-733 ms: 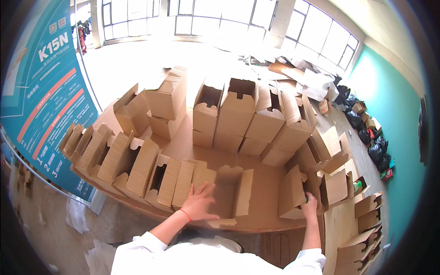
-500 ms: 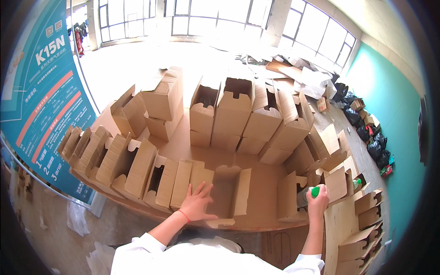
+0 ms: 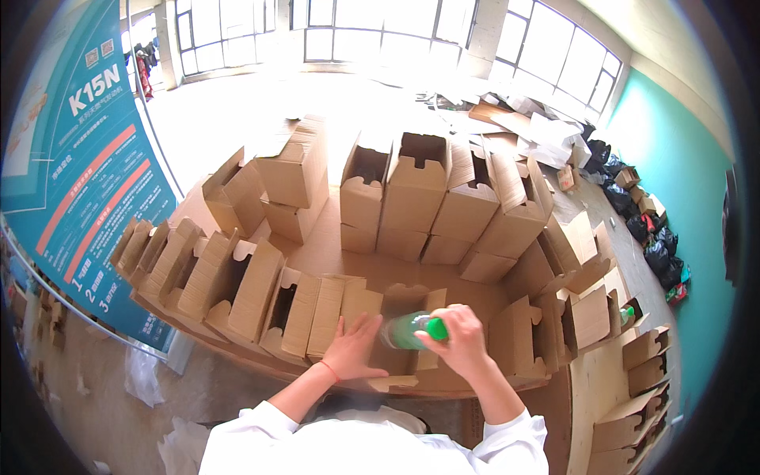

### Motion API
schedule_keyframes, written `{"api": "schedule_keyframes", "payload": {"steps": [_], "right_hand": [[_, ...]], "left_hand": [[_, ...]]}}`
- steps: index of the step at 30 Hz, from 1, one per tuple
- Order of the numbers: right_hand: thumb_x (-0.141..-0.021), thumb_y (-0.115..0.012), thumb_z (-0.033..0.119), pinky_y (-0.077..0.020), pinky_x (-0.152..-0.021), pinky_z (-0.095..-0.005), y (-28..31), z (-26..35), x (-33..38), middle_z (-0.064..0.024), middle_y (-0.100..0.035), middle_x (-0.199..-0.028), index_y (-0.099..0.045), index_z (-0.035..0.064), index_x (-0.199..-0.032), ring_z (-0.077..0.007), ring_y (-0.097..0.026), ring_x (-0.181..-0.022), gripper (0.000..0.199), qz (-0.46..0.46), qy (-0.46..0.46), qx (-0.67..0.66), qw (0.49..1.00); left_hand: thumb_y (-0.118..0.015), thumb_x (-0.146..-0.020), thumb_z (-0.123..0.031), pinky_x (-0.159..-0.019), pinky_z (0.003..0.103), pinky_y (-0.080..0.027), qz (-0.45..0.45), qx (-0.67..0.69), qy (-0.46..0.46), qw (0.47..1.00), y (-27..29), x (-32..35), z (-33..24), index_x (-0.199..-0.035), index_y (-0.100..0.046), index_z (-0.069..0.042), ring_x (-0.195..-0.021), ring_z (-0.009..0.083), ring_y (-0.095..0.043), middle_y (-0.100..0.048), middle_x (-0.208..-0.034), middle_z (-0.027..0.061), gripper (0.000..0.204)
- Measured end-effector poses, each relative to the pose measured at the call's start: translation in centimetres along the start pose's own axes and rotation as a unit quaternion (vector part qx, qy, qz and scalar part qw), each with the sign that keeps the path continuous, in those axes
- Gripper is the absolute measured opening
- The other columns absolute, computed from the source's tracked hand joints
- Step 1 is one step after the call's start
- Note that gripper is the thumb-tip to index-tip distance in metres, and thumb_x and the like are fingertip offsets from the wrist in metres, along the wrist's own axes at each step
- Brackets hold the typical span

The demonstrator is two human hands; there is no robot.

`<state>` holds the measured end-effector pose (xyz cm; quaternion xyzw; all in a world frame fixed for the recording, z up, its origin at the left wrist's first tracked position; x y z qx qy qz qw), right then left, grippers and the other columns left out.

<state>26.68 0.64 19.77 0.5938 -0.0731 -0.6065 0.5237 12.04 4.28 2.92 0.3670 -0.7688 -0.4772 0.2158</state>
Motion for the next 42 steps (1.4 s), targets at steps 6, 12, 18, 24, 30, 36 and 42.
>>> {"api": "schedule_keyframes", "payload": {"steps": [6, 12, 18, 24, 30, 36, 42], "right_hand": [[-0.069, -0.068, 0.019, -0.0436, -0.074, -0.0352, -11.5, 1.2, 4.4, -0.0049, -0.055, -0.080, -0.058, 0.0101, -0.087, -0.0220, -0.056, -0.079, 0.022, 0.207, 0.137, 0.142, 0.958], [-0.069, -0.071, 0.022, -0.0440, -0.077, -0.0366, -14.3, 2.0, 7.3, -0.0079, -0.058, -0.086, -0.060, 0.0113, -0.093, -0.0236, -0.059, -0.089, 0.029, 0.317, 0.115, 0.085, 0.938], [-0.075, -0.071, 0.021, -0.0479, -0.082, -0.0403, -16.2, -1.1, 9.9, -0.0090, -0.063, -0.099, -0.067, 0.0139, -0.101, -0.0274, -0.060, -0.097, 0.027, 0.450, -0.004, 0.016, 0.893], [-0.076, -0.067, 0.013, -0.0495, -0.085, -0.0427, -9.9, -4.0, 2.4, -0.0119, -0.063, -0.105, -0.067, 0.0090, -0.095, -0.0307, -0.059, -0.102, 0.020, 0.140, -0.072, -0.006, 0.987], [-0.079, -0.069, 0.011, -0.0366, -0.103, -0.0432, -9.8, -12.2, 1.3, -0.0191, -0.054, -0.124, -0.043, 0.0039, -0.135, -0.0357, -0.044, -0.123, 0.062, 0.044, -0.241, -0.038, 0.969], [-0.082, -0.067, 0.017, -0.0417, -0.095, -0.0445, -12.5, -12.5, 2.7, -0.0126, -0.066, -0.098, -0.068, 0.0039, -0.093, -0.0341, -0.055, -0.106, 0.017, 0.147, -0.213, -0.055, 0.964], [-0.081, -0.065, 0.016, -0.0428, -0.097, -0.0435, -13.1, -13.7, 4.4, -0.0107, -0.066, -0.105, -0.069, 0.0034, -0.090, -0.0345, -0.053, -0.112, 0.015, 0.147, -0.156, -0.006, 0.977]], "left_hand": [[-0.073, -0.065, -0.062, -0.114, 0.061, -0.011, -0.024, 0.014, -0.002, 1.000, 0.2, 0.1, 0.2, -0.150, -0.018, -0.005, -0.144, 0.0311, -0.018, -0.028, -0.152, 0.0149, 0.115], [-0.071, -0.062, -0.069, -0.111, 0.066, -0.003, 0.039, -0.036, -0.038, 0.998, -0.6, 0.3, -0.2, -0.147, -0.034, -0.017, -0.146, 0.0320, -0.009, -0.018, -0.156, 0.0147, 0.106], [-0.074, -0.057, -0.069, -0.110, 0.067, -0.003, 0.073, -0.014, -0.088, 0.993, -0.5, 0.5, -0.4, -0.145, -0.038, -0.019, -0.146, 0.0340, -0.007, -0.016, -0.157, 0.0145, 0.107], [-0.072, -0.068, -0.060, -0.110, 0.066, -0.006, 0.021, -0.001, -0.042, 0.999, -0.6, 0.3, 0.3, -0.128, -0.058, -0.019, -0.145, 0.0322, -0.014, -0.026, -0.154, 0.0126, 0.074], [-0.066, -0.078, -0.053, -0.111, 0.065, -0.010, -0.006, -0.027, -0.006, 1.000, -0.3, -0.4, -0.2, -0.118, -0.064, -0.017, -0.143, 0.0298, -0.022, -0.035, -0.149, 0.0115, 0.054], [-0.067, -0.078, -0.051, -0.114, 0.059, -0.012, -0.050, 0.016, -0.010, 0.999, 0.2, -0.1, 0.1, -0.138, -0.046, -0.017, -0.143, 0.0326, -0.021, -0.032, -0.149, 0.0157, 0.072], [-0.074, -0.076, -0.035, -0.114, 0.054, -0.016, -0.069, 0.029, -0.080, 0.994, 0.7, -1.6, -2.9, -0.147, -0.030, -0.011, -0.142, 0.0398, -0.017, -0.020, -0.151, 0.0255, 0.087]]}}
Point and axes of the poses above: each hand's wrist, its own x-axis away from the middle knuckle, its own y-axis out of the back of the hand, z = x × y, the point moved 9 cm from there along -x, towards the middle knuckle
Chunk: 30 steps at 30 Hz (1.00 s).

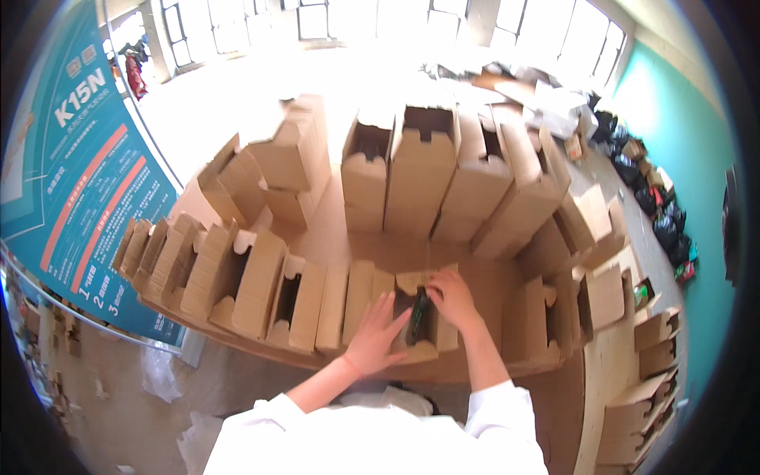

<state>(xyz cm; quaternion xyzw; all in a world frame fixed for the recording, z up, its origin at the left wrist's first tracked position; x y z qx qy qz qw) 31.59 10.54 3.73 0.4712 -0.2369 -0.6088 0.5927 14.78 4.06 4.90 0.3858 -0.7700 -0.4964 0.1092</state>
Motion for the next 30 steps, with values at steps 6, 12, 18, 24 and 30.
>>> {"api": "schedule_keyframes", "payload": {"steps": [6, 12, 18, 24, 30], "right_hand": [[-0.086, -0.057, 0.009, -0.0340, -0.108, -0.0421, -1.7, 4.4, -0.8, -0.0172, -0.046, -0.139, -0.060, 0.0043, -0.118, -0.0347, -0.039, -0.133, 0.032, -0.118, -0.021, -0.219, 0.968], [-0.088, -0.055, 0.007, -0.0312, -0.110, -0.0396, -2.7, 1.7, 2.7, -0.0179, -0.036, -0.148, -0.044, 0.0064, -0.137, -0.0328, -0.030, -0.139, 0.051, -0.137, -0.089, -0.200, 0.966], [-0.094, -0.055, 0.026, -0.0339, -0.108, -0.0371, -6.9, -2.6, 8.9, -0.0169, -0.036, -0.148, -0.031, 0.0060, -0.147, -0.0300, -0.034, -0.137, 0.061, -0.071, -0.318, -0.500, 0.803], [-0.092, -0.058, 0.028, -0.0334, -0.109, -0.0388, -10.4, -1.3, 9.8, -0.0183, -0.040, -0.145, -0.039, 0.0055, -0.142, -0.0334, -0.039, -0.134, 0.058, -0.034, -0.277, -0.428, 0.860], [-0.083, -0.068, 0.015, -0.0348, -0.108, -0.0415, 5.1, 0.7, 11.0, -0.0170, -0.044, -0.140, -0.055, 0.0073, -0.130, -0.0352, -0.039, -0.133, 0.049, -0.176, -0.237, -0.014, 0.955]], "left_hand": [[-0.072, -0.080, -0.029, -0.114, 0.053, -0.015, -0.077, 0.250, -0.034, 0.965, 0.4, -2.1, -2.5, -0.151, -0.010, -0.005, -0.142, 0.0447, -0.010, -0.008, -0.155, 0.0250, 0.097], [-0.066, -0.080, -0.052, -0.113, 0.059, -0.009, 0.005, 0.037, 0.038, 0.999, -3.9, -2.1, -1.0, -0.150, -0.008, -0.001, -0.144, 0.0396, -0.010, -0.013, -0.154, 0.0254, 0.104], [-0.063, -0.084, -0.047, -0.114, 0.055, -0.010, -0.010, -0.021, 0.051, 0.998, -4.0, -1.8, -0.6, -0.148, -0.024, -0.006, -0.142, 0.0376, -0.021, -0.025, -0.150, 0.0234, 0.086], [-0.056, -0.088, -0.047, -0.115, 0.052, -0.013, 0.014, 0.008, 0.062, 0.998, -3.8, -2.7, -1.3, -0.145, -0.034, -0.011, -0.141, 0.0369, -0.023, -0.026, -0.151, 0.0217, 0.071], [-0.055, -0.089, -0.042, -0.114, 0.051, -0.014, 0.017, -0.023, 0.044, 0.999, -5.8, -3.3, -0.8, -0.138, -0.046, -0.010, -0.142, 0.0360, -0.021, -0.024, -0.153, 0.0202, 0.059]]}}
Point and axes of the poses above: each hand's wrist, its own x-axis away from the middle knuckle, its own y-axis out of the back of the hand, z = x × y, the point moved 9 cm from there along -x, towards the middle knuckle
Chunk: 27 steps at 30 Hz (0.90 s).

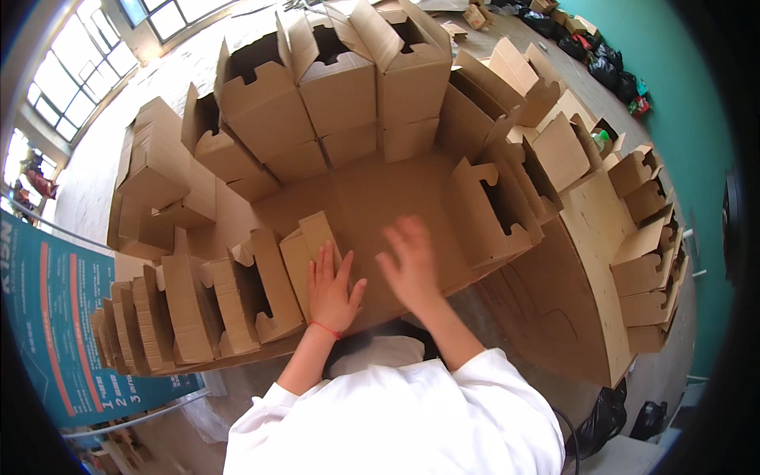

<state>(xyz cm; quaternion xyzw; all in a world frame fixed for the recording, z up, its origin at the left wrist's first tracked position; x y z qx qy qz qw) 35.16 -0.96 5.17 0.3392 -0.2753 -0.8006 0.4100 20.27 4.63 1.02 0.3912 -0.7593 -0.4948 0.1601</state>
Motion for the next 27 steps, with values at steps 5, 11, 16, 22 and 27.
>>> {"api": "schedule_keyframes", "payload": {"steps": [5, 11, 16, 22, 27], "right_hand": [[-0.079, -0.073, 0.022, -0.0337, -0.108, -0.0426, 14.3, -8.1, -0.2, -0.0164, -0.047, -0.138, -0.044, 0.0030, -0.137, -0.0327, -0.040, -0.130, 0.068, -0.149, -0.146, 0.201, 0.957], [-0.083, -0.064, 0.016, -0.0441, -0.071, -0.0487, 7.5, -5.3, 0.6, -0.0188, -0.059, -0.076, -0.054, 0.0009, -0.078, -0.0400, -0.057, -0.080, 0.018, 0.039, -0.120, 0.023, 0.992], [-0.082, -0.062, 0.014, -0.0447, -0.073, -0.0465, 0.5, 3.7, 1.8, -0.0157, -0.058, -0.074, -0.052, 0.0035, -0.075, -0.0364, -0.057, -0.078, 0.016, 0.055, 0.069, -0.061, 0.994], [-0.081, -0.065, 0.017, -0.0457, -0.085, -0.0444, -3.0, 5.8, 3.3, -0.0169, -0.061, -0.099, -0.056, 0.0013, -0.096, -0.0356, -0.057, -0.092, 0.023, 0.156, 0.153, -0.113, 0.969], [-0.081, -0.068, 0.021, -0.0463, -0.086, -0.0421, 0.5, 5.8, 2.8, -0.0140, -0.062, -0.097, -0.060, 0.0024, -0.101, -0.0324, -0.059, -0.092, 0.028, 0.090, 0.146, -0.038, 0.984]], "left_hand": [[-0.055, -0.089, -0.038, -0.114, 0.051, -0.014, 0.000, -0.005, -0.001, 1.000, 0.0, 0.0, -0.5, -0.136, -0.049, -0.011, -0.142, 0.0357, -0.021, -0.022, -0.153, 0.0194, 0.054], [-0.055, -0.090, -0.040, -0.114, 0.051, -0.015, -0.010, -0.019, -0.007, 1.000, 0.0, 0.0, -0.6, -0.136, -0.049, -0.010, -0.142, 0.0356, -0.021, -0.024, -0.153, 0.0197, 0.055], [-0.054, -0.091, -0.038, -0.114, 0.050, -0.017, -0.043, 0.083, -0.005, 0.996, 0.9, 0.1, 0.1, -0.139, -0.044, -0.008, -0.138, 0.0386, -0.027, -0.027, -0.152, 0.0202, 0.057], [-0.047, -0.089, -0.006, -0.110, 0.037, -0.028, -0.121, 0.414, 0.097, 0.897, 1.0, -0.3, 2.7, -0.144, -0.035, -0.003, -0.129, 0.0289, -0.042, -0.042, -0.141, 0.0196, 0.056], [-0.042, -0.086, 0.001, -0.113, 0.042, -0.023, -0.112, 0.436, 0.073, 0.890, 1.0, -0.4, 2.2, -0.138, -0.046, -0.006, -0.134, 0.0341, -0.038, -0.038, -0.145, 0.0208, 0.053]]}}
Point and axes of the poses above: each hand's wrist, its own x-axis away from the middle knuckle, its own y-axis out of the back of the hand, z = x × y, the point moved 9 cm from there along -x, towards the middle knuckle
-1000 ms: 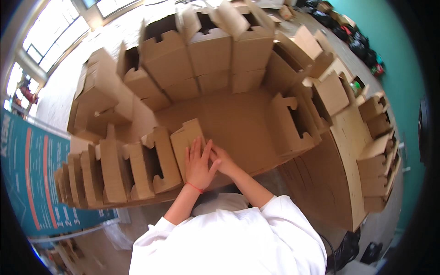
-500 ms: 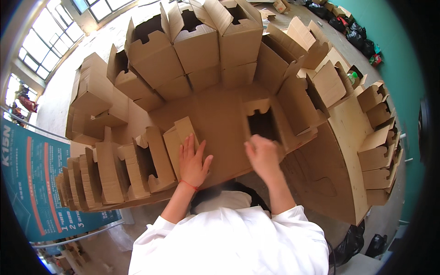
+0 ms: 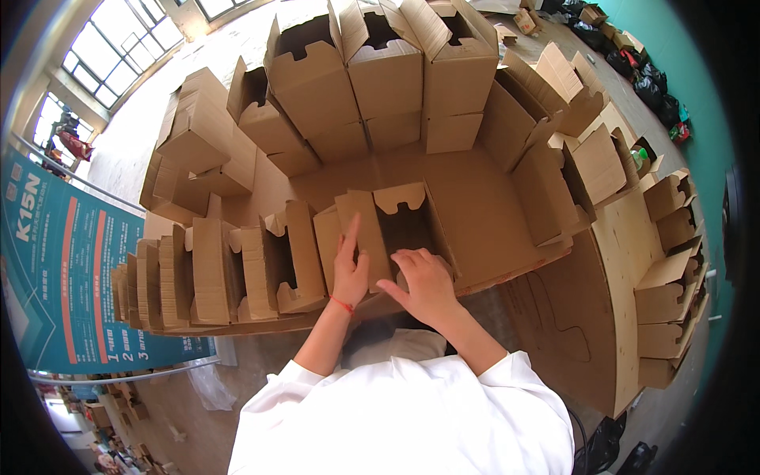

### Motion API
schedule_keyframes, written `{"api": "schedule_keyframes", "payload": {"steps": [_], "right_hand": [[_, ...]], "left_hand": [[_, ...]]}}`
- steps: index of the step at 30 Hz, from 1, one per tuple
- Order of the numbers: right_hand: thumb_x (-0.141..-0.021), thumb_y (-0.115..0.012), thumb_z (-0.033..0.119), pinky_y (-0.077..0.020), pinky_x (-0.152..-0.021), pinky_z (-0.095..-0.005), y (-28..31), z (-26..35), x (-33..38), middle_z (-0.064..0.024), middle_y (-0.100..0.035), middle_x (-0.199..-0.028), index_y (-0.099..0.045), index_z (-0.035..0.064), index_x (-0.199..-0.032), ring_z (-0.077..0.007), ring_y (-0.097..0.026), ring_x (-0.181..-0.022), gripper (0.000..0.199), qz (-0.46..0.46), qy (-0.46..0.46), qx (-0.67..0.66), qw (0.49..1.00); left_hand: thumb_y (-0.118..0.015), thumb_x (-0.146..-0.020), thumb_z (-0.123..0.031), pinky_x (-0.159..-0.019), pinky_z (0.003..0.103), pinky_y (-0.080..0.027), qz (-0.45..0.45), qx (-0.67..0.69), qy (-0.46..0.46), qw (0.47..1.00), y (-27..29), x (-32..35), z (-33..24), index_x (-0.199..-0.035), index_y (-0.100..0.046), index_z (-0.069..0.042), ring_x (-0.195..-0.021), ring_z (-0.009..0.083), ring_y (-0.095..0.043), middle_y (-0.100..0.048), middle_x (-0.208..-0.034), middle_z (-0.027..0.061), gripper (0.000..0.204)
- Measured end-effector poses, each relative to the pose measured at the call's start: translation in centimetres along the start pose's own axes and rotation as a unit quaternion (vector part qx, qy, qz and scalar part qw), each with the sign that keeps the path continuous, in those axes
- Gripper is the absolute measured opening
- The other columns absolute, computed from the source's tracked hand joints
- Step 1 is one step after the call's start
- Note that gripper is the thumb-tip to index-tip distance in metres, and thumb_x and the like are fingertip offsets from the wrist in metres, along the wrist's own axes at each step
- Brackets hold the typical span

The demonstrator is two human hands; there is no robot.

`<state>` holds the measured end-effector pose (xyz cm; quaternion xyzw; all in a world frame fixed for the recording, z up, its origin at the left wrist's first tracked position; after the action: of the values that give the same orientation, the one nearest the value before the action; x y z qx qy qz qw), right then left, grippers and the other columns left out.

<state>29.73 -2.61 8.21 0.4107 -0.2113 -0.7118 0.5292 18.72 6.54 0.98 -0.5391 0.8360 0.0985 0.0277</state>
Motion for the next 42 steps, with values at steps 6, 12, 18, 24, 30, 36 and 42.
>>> {"api": "schedule_keyframes", "payload": {"steps": [6, 12, 18, 24, 30, 36, 42], "right_hand": [[-0.086, -0.061, 0.016, -0.0454, -0.089, -0.0443, 0.0, 0.2, 2.4, -0.0101, -0.064, -0.085, -0.066, 0.0036, -0.088, -0.0287, -0.060, -0.086, 0.014, 0.171, -0.061, 0.057, 0.982], [-0.082, -0.061, 0.011, -0.0414, -0.100, -0.0454, -1.4, 0.0, 5.7, -0.0106, -0.064, -0.086, -0.066, 0.0053, -0.083, -0.0291, -0.059, -0.089, 0.008, 0.143, -0.016, 0.138, 0.980], [-0.084, -0.055, 0.014, -0.0464, -0.090, -0.0470, -3.0, -0.6, 5.1, -0.0131, -0.065, -0.084, -0.066, 0.0036, -0.082, -0.0315, -0.061, -0.086, 0.015, 0.229, -0.034, 0.211, 0.950], [-0.086, -0.053, 0.013, -0.0519, -0.079, -0.0427, -2.6, -2.1, -2.2, -0.0175, -0.063, -0.101, -0.063, 0.0002, -0.091, -0.0332, -0.060, -0.094, 0.017, 0.240, -0.082, 0.206, 0.945], [-0.082, -0.062, 0.013, -0.0513, -0.089, -0.0416, -5.4, -6.7, -7.7, -0.0202, -0.051, -0.125, -0.058, -0.0020, -0.109, -0.0342, -0.058, -0.108, 0.031, 0.214, -0.092, 0.258, 0.938], [-0.081, -0.056, 0.008, -0.0509, -0.086, -0.0407, -5.8, -5.8, -11.2, -0.0157, -0.060, -0.104, -0.048, -0.0028, -0.128, -0.0321, -0.057, -0.104, 0.049, 0.185, -0.001, 0.271, 0.945], [-0.086, -0.051, 0.008, -0.0481, -0.090, -0.0409, -6.0, -7.8, -13.4, -0.0183, -0.061, -0.108, -0.036, 0.0001, -0.140, -0.0324, -0.057, -0.107, 0.057, 0.147, 0.012, 0.262, 0.954]], "left_hand": [[-0.043, -0.085, 0.003, -0.114, 0.043, -0.024, 0.042, -0.156, 0.000, 0.987, 0.3, 0.2, 1.0, -0.126, -0.059, -0.006, -0.133, 0.0357, -0.039, -0.041, -0.143, 0.0211, 0.045], [-0.051, -0.088, -0.008, -0.114, 0.045, -0.025, 0.051, -0.366, -0.161, 0.915, -1.5, 0.6, -3.3, -0.125, -0.059, -0.004, -0.133, 0.0377, -0.038, -0.052, -0.133, 0.0218, 0.038], [-0.060, -0.084, -0.039, -0.116, 0.052, -0.014, 0.150, -0.477, -0.169, 0.850, -6.9, 3.6, -2.9, -0.120, -0.064, -0.006, -0.139, 0.0400, -0.025, -0.046, -0.140, 0.0178, 0.049], [-0.062, -0.081, -0.049, -0.113, 0.062, -0.008, 0.158, -0.406, -0.218, 0.873, -6.4, 4.0, -2.8, -0.101, -0.073, -0.012, -0.140, 0.0417, -0.021, -0.045, -0.140, 0.0172, 0.044], [-0.065, -0.077, -0.052, -0.111, 0.066, -0.005, 0.183, -0.436, -0.179, 0.863, -6.4, 4.2, -3.0, -0.084, -0.073, -0.011, -0.141, 0.0416, -0.020, -0.046, -0.139, 0.0168, 0.042], [-0.065, -0.077, -0.051, -0.111, 0.066, -0.004, 0.153, -0.406, -0.189, 0.881, -6.0, 4.1, -2.9, -0.075, -0.072, -0.011, -0.141, 0.0377, -0.022, -0.049, -0.135, 0.0140, 0.041], [-0.072, -0.071, -0.052, -0.111, 0.065, -0.006, 0.199, -0.404, -0.180, 0.875, -6.2, 3.5, -3.4, -0.071, -0.071, -0.009, -0.137, 0.0319, -0.032, -0.059, -0.122, 0.0090, 0.043]]}}
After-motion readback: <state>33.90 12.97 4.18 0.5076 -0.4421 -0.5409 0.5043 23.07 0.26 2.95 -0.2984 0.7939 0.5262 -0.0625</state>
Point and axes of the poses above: each hand's wrist, its own x-axis away from the middle knuckle, its own y-axis out of the back of the hand, z = x × y, the point moved 9 cm from there along -x, towards the middle knuckle
